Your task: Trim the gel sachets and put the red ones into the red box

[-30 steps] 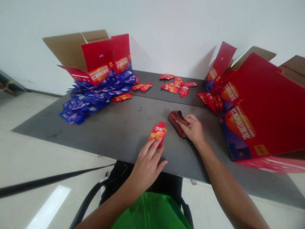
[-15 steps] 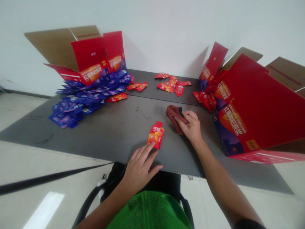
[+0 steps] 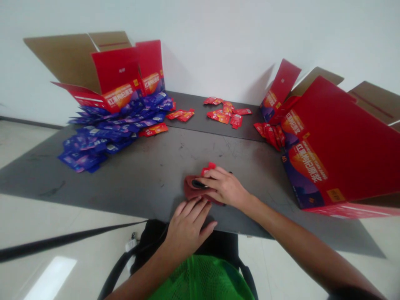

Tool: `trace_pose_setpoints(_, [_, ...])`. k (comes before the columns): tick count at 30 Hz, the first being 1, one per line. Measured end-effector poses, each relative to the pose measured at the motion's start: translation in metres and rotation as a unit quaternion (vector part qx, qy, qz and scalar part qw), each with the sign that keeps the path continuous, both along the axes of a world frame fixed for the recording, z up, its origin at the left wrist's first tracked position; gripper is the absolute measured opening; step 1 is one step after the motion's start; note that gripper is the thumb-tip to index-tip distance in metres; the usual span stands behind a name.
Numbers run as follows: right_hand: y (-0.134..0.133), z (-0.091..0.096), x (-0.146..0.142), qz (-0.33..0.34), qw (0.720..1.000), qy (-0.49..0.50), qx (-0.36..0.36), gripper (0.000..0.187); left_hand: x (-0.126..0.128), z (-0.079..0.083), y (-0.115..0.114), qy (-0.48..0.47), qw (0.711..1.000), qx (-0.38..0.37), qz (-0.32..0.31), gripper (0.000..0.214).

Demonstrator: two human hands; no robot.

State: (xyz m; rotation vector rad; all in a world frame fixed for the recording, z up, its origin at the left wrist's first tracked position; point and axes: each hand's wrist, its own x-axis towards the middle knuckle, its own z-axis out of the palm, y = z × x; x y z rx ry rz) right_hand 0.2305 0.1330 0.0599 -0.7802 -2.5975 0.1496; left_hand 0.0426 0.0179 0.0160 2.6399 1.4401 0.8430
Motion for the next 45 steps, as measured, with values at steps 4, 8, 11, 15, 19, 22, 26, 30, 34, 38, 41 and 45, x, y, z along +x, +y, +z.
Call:
trace_pose_setpoints(4, [0.051,0.0,0.012,-0.084,0.995,-0.036,0.033,0.036,-0.002,0.006,0.003,0.007,0.999,-0.025,-0.019,0.051])
trace_pose_setpoints(8, [0.045,0.013,0.014,-0.121,0.992,-0.009,0.047,0.039,-0.005,0.001,0.004,0.019,0.999,-0.033,-0.03,0.077])
trace_pose_setpoints(11, [0.009,0.011,0.007,-0.052,0.998,-0.01,0.021,0.04,-0.008,-0.007,0.004,0.036,0.998,-0.032,-0.036,0.083])
trace_pose_setpoints(15, [0.009,-0.006,0.002,-0.023,1.0,-0.01,0.0,0.037,-0.009,-0.008,0.006,0.057,0.997,-0.049,-0.031,0.072])
trace_pose_setpoints(19, [0.051,-0.003,0.011,-0.112,0.993,-0.02,0.017,0.037,-0.008,-0.005,0.007,0.042,0.997,-0.065,-0.027,0.069])
trace_pose_setpoints(22, [0.046,0.013,0.011,-0.135,0.99,-0.014,0.033,0.038,-0.008,-0.005,0.007,0.036,0.997,-0.066,-0.026,0.071])
trace_pose_setpoints(26, [0.006,0.01,0.003,-0.044,0.999,-0.02,0.009,0.038,-0.008,-0.007,0.006,0.029,0.998,-0.059,-0.024,0.074])
trace_pose_setpoints(30, [0.025,-0.011,0.005,-0.061,0.998,-0.007,0.002,0.036,-0.009,-0.007,0.007,0.026,0.997,-0.071,-0.023,0.07])
trace_pose_setpoints(34, [0.059,-0.002,0.014,-0.151,0.988,-0.014,0.031,0.035,-0.009,-0.005,0.006,0.027,0.996,-0.081,-0.026,0.069])
trace_pose_setpoints(38, [0.022,0.013,0.006,-0.111,0.994,0.004,0.02,0.039,-0.008,-0.006,0.006,0.026,0.997,-0.072,-0.026,0.07])
trace_pose_setpoints(41, [-0.004,0.003,-0.002,-0.045,0.999,-0.008,-0.004,0.037,-0.008,-0.006,0.006,0.028,0.997,-0.067,-0.018,0.07])
trace_pose_setpoints(45, [0.031,-0.013,0.004,-0.095,0.995,-0.001,0.0,0.035,-0.008,-0.006,0.006,0.038,0.996,-0.078,-0.021,0.071])
